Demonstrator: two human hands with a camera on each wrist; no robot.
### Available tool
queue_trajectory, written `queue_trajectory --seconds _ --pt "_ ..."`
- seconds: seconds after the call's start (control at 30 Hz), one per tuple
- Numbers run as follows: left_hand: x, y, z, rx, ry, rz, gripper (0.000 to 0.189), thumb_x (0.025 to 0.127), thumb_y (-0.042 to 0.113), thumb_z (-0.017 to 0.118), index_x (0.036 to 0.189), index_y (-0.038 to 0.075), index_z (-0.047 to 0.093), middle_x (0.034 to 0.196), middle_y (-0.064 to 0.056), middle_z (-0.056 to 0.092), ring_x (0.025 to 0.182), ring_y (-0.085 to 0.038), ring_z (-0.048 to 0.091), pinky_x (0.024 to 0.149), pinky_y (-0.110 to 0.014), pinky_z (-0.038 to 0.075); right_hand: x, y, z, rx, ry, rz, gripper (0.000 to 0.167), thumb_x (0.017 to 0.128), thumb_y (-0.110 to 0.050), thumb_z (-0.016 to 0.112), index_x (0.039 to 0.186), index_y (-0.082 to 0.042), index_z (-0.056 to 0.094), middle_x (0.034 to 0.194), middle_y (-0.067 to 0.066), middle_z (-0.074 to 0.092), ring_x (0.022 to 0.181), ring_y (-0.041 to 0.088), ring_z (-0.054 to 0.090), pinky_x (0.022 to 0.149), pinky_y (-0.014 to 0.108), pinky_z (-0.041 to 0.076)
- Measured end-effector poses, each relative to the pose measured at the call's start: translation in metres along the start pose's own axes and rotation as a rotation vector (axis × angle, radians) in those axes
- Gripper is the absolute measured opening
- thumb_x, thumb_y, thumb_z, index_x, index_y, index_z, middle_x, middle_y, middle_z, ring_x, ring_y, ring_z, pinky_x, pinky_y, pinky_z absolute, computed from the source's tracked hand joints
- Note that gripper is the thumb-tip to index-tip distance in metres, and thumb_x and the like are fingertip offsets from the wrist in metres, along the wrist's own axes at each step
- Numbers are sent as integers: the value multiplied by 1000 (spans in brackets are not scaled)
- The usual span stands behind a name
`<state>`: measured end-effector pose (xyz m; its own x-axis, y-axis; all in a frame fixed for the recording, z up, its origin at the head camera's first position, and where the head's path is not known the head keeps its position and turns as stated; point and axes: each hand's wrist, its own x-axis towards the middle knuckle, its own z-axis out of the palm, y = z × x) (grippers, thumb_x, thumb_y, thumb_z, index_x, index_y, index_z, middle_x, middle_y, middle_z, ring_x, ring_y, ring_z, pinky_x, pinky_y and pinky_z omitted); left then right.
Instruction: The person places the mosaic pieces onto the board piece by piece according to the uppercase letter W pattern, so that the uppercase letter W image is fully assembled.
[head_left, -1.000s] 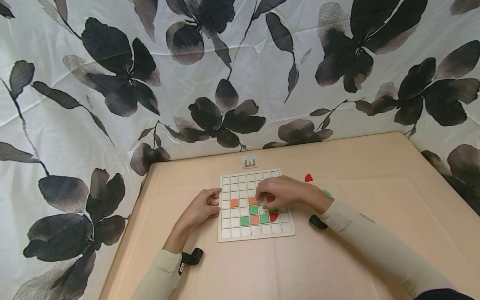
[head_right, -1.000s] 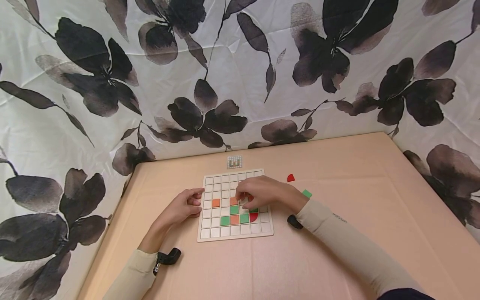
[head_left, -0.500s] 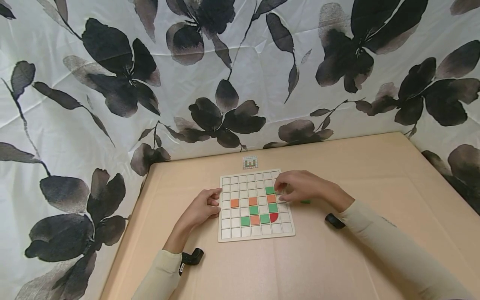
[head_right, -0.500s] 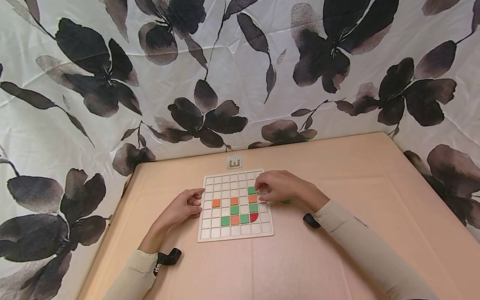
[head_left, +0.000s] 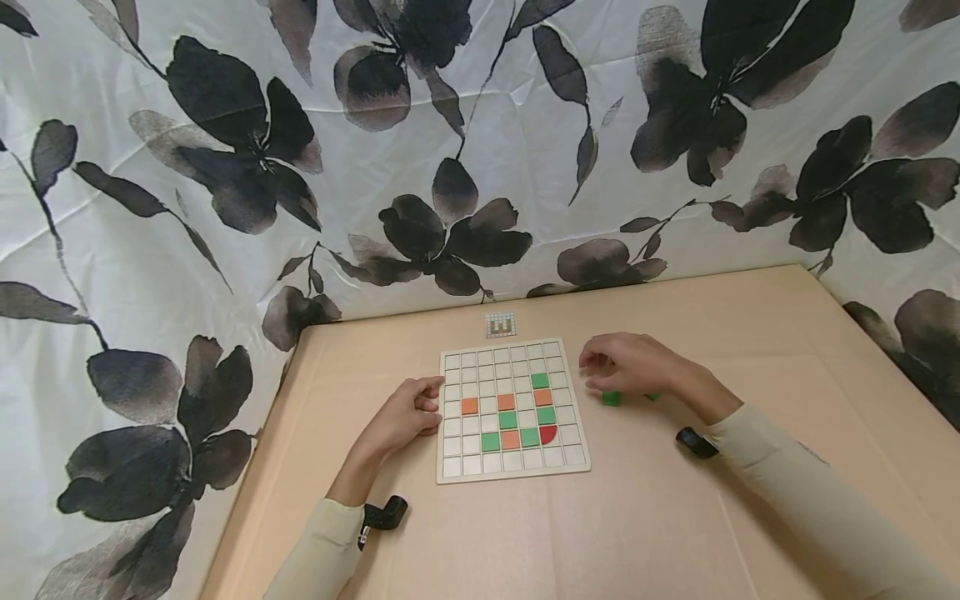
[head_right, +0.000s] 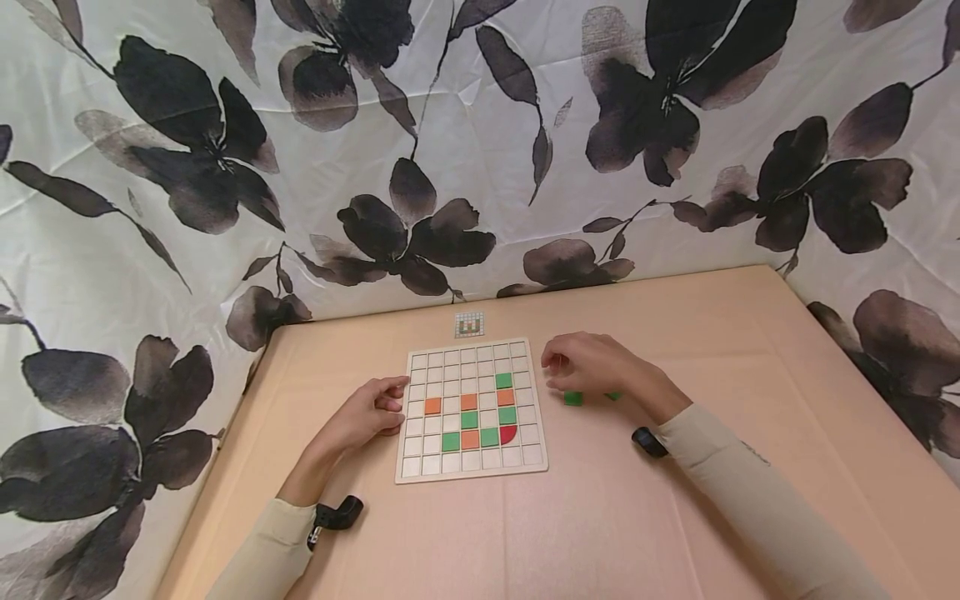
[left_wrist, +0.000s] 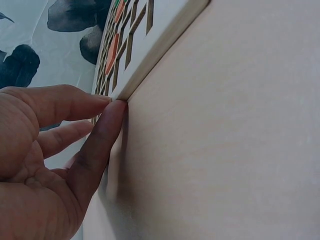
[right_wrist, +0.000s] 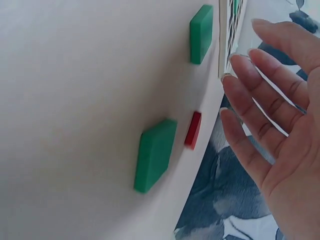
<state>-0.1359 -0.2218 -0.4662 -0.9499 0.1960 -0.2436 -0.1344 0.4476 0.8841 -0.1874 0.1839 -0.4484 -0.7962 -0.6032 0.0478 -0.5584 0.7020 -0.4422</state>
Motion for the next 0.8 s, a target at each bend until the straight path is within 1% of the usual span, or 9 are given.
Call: queue_trajectory --seconds 0.1,0.27,0.37,0.47,0.6,0.8 --pt "-1 0 -1 0 -4 2 70 86 -17 66 151 2 46 118 -14 45 97 -23 48 68 -31 59 -4 4 -1 1 22 49 23 85 -31 80 104 -21 72 93 -12 66 86 11 61 77 32 51" --pt "-3 -1 -2 6 -7 0 70 86 -16 67 151 3 47 118 -13 45 96 -21 47 68 -32 59 -12 9 -3 -3 65 111 26 84 -27 82 105 -15 72 90 -9 67 84 13 63 74 35 51" --pt "-4 -1 -2 11 -9 0 70 86 -16 67 150 3 47 118 -13 45 96 -21 48 68 -32 59 -17 11 -5 -21 83 154 28 83 -27 84 105 -14 72 88 -8 67 82 13 62 72 36 50" --pt "-5 -1 -3 13 -13 2 69 87 -16 67 150 3 47 118 -13 45 96 -21 48 68 -32 59 -22 14 -7 -42 91 199 29 83 -27 85 105 -15 71 87 -7 66 82 12 60 70 36 50" --pt "-7 -1 -4 14 -20 8 69 87 -16 67 150 3 47 119 -13 45 96 -22 48 68 -32 59 -27 14 -9 -60 94 237 35 82 -29 86 108 -12 71 88 -5 64 83 13 59 68 37 49" --pt "-9 -2 -6 12 -27 9 69 86 -16 67 150 3 47 119 -13 45 97 -22 48 68 -32 59 -30 11 -7 -84 100 286 41 83 -32 85 111 -8 69 87 -2 64 82 16 58 69 38 50"
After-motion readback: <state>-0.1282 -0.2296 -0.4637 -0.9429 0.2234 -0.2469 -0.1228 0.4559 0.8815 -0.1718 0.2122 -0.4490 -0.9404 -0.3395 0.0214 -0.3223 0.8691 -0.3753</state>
